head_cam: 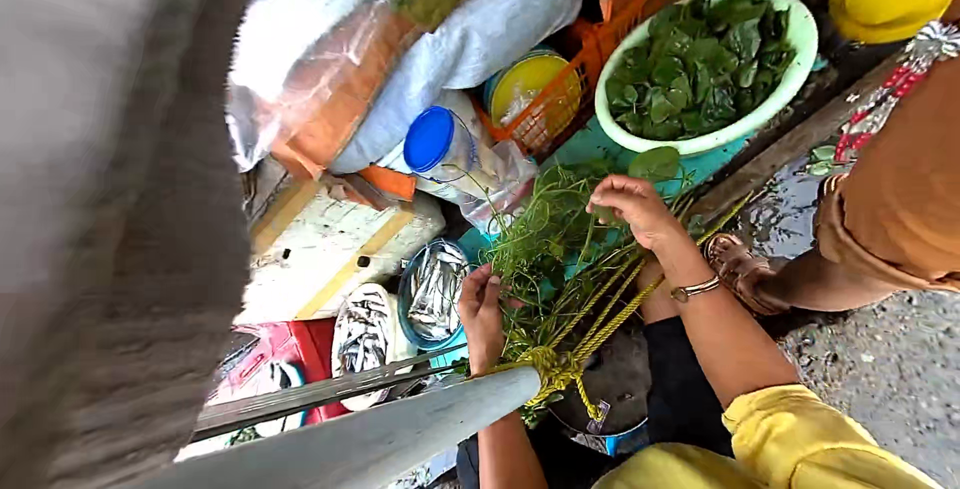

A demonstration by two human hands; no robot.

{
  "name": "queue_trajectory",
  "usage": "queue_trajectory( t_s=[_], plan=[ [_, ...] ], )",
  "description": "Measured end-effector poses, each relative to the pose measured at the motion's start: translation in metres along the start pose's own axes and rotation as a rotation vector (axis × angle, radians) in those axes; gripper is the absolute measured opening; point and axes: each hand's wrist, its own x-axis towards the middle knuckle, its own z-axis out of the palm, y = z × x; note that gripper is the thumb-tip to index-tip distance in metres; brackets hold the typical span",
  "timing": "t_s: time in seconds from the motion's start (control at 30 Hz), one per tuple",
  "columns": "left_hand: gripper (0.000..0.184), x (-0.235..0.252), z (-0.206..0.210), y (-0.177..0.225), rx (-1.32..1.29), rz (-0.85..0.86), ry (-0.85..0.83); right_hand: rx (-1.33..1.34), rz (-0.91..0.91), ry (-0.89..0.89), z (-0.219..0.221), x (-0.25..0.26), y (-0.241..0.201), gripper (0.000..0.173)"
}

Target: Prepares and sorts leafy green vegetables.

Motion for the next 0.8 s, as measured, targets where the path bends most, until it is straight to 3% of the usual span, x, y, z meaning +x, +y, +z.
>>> queue_trajectory(
  t_s=[0.2,0.5,0.73,0.8],
  plan=[
    [0.024,0.003,-0.007,-0.003,-0.016,-0.013,0.029,0.027,-0.036,-0.052,-0.010,0.001,-0.025,0.006],
    [0.024,-0.015,-0.008,0.001,0.053,0.037,-0.057,-0.519,-0.033,-0.411,0.012,0.018,-0.023,0.015],
    [0.029,-0.013,0.003,0.000,0.067,0.120,0.010,-0.879,0.010,-0.267,-0.019,-0.016,-0.013,0.007],
    [0.027,-0.011,0.007,-0.002,0.082,0.147,0.047,-0.890,0.041,-0.309,-0.025,-0.018,-0.006,0.007]
  ],
)
